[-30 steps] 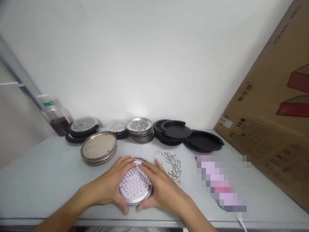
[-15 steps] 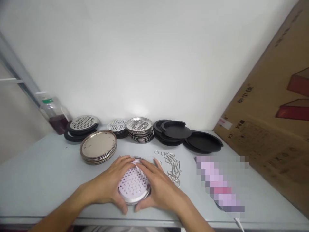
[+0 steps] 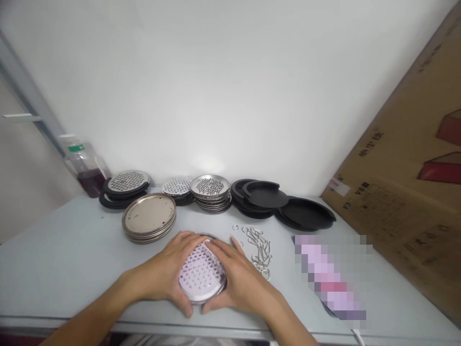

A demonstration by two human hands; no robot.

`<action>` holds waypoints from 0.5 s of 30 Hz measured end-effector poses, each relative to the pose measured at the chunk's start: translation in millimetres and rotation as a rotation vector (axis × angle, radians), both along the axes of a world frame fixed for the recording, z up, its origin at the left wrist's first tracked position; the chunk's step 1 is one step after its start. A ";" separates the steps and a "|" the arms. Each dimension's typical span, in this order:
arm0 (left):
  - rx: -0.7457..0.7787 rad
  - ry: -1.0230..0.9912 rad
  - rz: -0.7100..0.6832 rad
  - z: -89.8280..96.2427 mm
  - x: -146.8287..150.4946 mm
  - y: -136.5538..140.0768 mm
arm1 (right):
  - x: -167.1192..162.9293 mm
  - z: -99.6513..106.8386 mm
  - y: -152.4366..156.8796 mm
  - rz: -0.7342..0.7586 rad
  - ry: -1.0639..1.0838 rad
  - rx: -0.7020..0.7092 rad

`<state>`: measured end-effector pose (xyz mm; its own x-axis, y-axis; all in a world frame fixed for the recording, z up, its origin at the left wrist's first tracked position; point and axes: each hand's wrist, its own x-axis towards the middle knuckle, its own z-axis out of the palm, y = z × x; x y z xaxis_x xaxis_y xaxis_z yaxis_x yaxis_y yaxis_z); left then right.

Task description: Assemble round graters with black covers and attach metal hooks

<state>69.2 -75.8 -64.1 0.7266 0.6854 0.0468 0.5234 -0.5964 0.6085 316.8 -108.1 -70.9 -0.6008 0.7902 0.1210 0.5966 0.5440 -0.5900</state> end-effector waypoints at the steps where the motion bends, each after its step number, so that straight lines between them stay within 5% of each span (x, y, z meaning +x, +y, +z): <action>1: 0.002 -0.001 0.003 0.2 0.1 0.0 | 0.2 0.1 -0.1 0.000 0.000 0.000; 15: 0.007 0.039 0.067 -2.2 1.4 -1.6 | 0.6 1.9 0.0 -0.006 0.011 0.004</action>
